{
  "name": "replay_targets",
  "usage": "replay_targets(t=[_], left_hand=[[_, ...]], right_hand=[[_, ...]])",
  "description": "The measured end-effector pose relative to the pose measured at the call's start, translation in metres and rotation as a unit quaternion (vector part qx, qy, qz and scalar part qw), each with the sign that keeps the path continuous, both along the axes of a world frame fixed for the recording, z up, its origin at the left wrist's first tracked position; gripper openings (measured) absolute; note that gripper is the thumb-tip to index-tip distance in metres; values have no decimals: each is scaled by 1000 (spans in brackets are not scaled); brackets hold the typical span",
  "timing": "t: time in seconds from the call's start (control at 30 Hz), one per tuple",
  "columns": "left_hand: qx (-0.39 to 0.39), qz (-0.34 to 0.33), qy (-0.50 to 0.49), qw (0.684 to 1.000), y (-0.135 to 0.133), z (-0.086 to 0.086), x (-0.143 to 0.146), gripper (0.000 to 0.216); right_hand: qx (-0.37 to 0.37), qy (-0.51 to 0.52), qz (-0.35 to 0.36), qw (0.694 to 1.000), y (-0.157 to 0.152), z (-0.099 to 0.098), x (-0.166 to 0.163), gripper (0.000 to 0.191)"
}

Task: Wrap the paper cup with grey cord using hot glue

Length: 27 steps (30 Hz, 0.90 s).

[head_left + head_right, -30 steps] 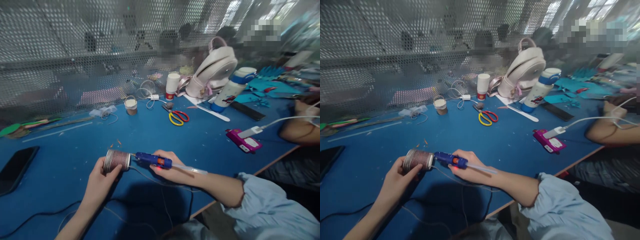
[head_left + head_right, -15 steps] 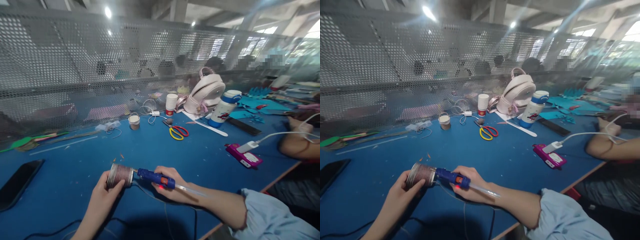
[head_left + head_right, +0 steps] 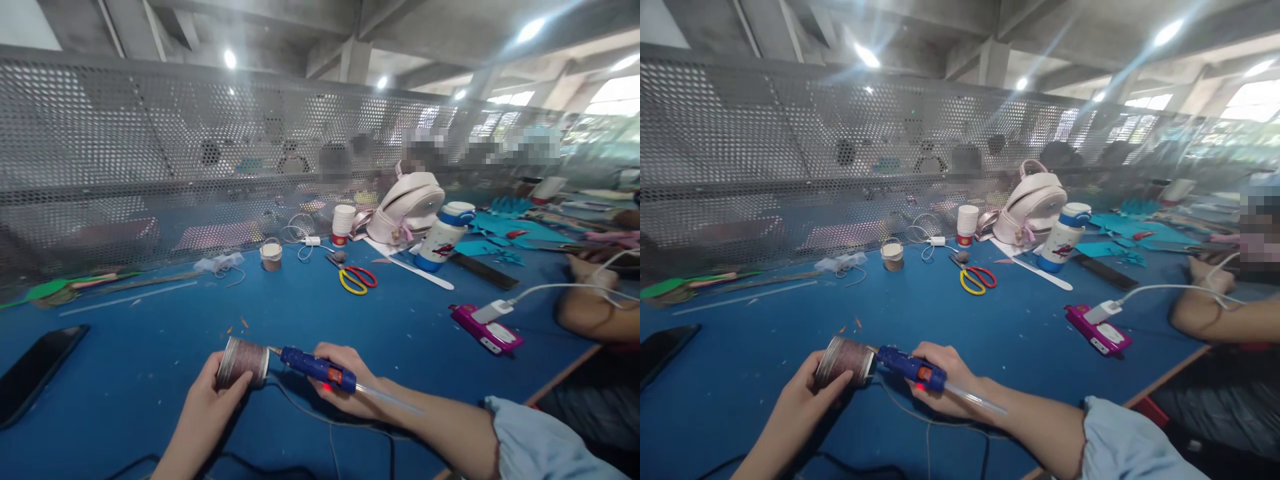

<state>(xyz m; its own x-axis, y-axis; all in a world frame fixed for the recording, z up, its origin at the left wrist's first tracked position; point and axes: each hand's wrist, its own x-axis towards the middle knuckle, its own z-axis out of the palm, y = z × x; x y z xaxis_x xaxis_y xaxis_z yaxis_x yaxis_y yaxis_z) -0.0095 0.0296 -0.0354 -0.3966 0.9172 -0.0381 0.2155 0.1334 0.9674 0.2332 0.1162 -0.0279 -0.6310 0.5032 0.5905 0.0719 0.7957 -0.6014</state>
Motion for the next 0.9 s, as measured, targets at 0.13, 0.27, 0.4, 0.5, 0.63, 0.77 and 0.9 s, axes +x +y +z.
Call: replay_targets(t=[0.13, 0.27, 0.4, 0.5, 0.63, 0.77, 0.9], left_hand=[[4, 2, 2, 1000, -1, -5, -1, 45], [-18, -4, 20, 1000, -1, -7, -5, 51], [-24, 5, 43, 999, -2, -8, -8, 55], [-23, 4, 54, 998, -3, -5, -8, 56], [-24, 6, 46, 999, -3, -1, -5, 56], [-28, 9, 49, 998, -2, -1, -4, 55], [-26, 7, 46, 999, -3, -2, -5, 53]], right_hand=[[14, 21, 9, 1000, 3, -4, -1, 10], [19, 38, 23, 999, 5, -12, -2, 12], [12, 33, 34, 999, 4, -15, -1, 14], [22, 22, 23, 999, 3, -14, 0, 16], [23, 16, 11, 1000, 2, -12, 0, 13], [20, 22, 25, 999, 3, -13, 0, 15], [22, 26, 36, 999, 4, -16, -1, 14]])
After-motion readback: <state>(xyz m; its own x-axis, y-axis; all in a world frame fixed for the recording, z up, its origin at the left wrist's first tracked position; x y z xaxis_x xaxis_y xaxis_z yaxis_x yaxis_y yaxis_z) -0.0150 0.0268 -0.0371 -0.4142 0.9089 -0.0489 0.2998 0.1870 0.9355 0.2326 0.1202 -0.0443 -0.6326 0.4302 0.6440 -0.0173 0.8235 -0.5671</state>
